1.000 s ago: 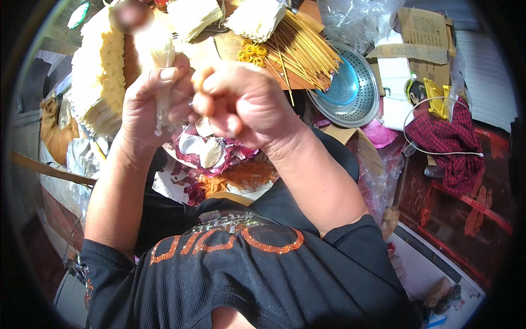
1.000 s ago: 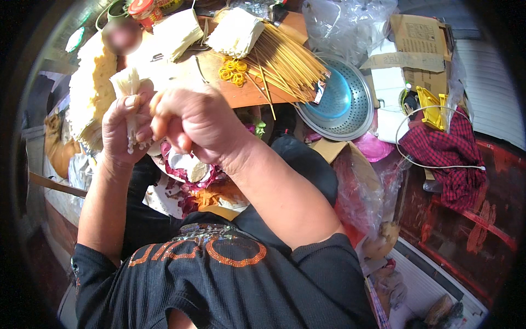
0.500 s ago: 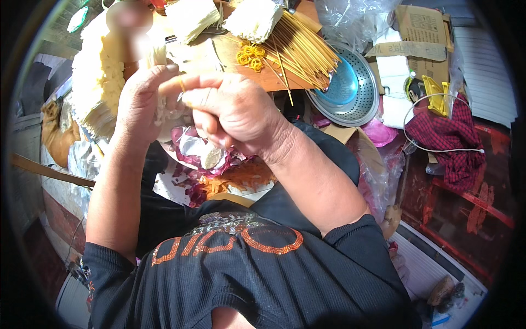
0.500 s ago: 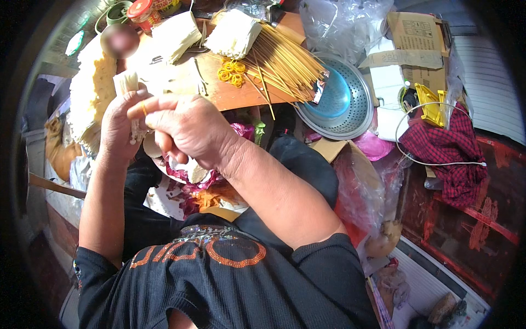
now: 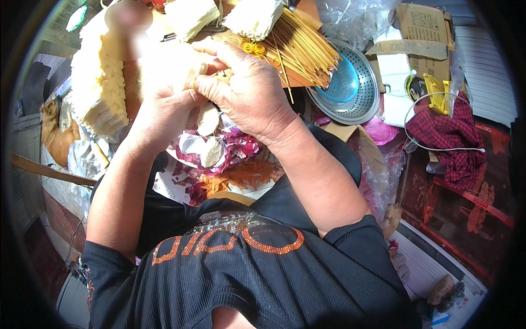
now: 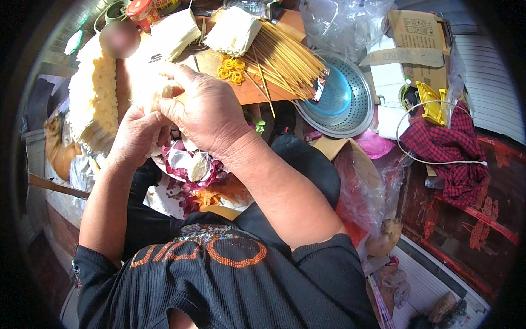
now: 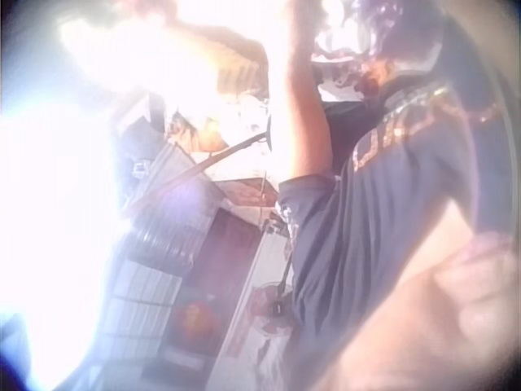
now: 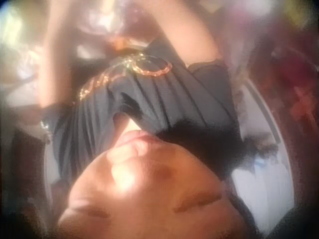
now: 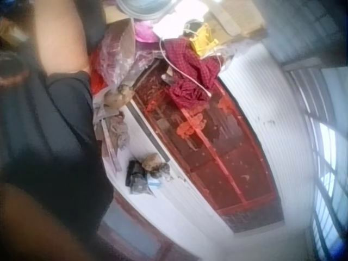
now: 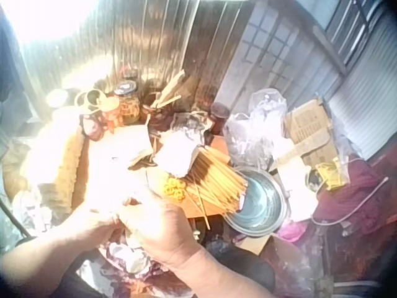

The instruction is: The person sits on the floor and repeatedly picks up thin white sheets and wooden skewers, then wraps the sheets around the skewers by hand. The person places the assembled bundles onto a nearby pile and continues the process with additional sheets and skewers.

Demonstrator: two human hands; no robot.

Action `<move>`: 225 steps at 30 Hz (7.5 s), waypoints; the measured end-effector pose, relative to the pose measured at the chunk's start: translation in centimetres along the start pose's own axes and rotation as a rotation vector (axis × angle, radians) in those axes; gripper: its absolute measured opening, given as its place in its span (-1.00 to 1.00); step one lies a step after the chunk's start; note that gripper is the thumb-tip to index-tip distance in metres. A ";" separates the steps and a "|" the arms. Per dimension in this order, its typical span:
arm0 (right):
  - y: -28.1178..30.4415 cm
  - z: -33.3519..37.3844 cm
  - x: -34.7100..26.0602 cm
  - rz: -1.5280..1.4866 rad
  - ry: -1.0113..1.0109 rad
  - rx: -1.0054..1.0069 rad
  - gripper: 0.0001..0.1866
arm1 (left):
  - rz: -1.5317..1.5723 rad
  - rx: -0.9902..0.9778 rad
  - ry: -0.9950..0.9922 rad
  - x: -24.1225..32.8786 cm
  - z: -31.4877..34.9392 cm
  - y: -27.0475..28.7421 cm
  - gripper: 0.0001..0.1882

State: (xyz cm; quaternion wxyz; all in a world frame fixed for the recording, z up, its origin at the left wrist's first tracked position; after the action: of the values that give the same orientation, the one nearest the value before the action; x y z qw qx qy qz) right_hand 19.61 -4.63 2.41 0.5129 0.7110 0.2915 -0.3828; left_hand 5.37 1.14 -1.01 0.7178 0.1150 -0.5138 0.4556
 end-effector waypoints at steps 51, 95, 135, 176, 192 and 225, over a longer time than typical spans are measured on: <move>0.7 0.3 0.3 -0.289 -0.359 -0.205 -0.51 | 0.105 -0.085 0.010 0.6 -0.2 2.3 -0.72; -1.8 2.9 1.6 0.016 -0.134 -0.289 -0.77 | 0.525 -0.117 0.180 -5.5 6.2 0.8 -0.80; -3.3 3.9 0.8 0.422 -0.028 -0.549 -0.75 | -0.608 0.601 -0.243 9.2 5.3 20.4 -0.74; -5.1 8.4 -1.6 0.535 0.243 -0.624 -0.90 | -1.763 0.448 -0.419 12.3 -12.1 27.2 -0.50; -5.7 9.0 -2.3 0.528 0.292 -0.702 -0.88 | -1.356 0.327 0.040 -1.0 -6.8 6.8 -0.07; -3.4 1.0 0.7 -0.052 -0.310 -0.335 -0.57 | -0.149 -0.142 -0.219 0.3 1.6 3.2 -0.11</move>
State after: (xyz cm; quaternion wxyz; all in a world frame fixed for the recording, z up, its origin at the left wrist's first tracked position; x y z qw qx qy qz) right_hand 17.04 -4.53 -0.08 0.6525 0.5406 0.2869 -0.4468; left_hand 1.94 2.08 -1.06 0.6957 0.1506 -0.6099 0.3482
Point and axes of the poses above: each hand's wrist, its own z-axis away from the middle knuckle, its own y-axis out of the back of the hand, x = y × z, the point moved 3 cm from there along -z, towards the middle knuckle, and after that the axes turned 11 degrees about z, right-handed, at the moved point
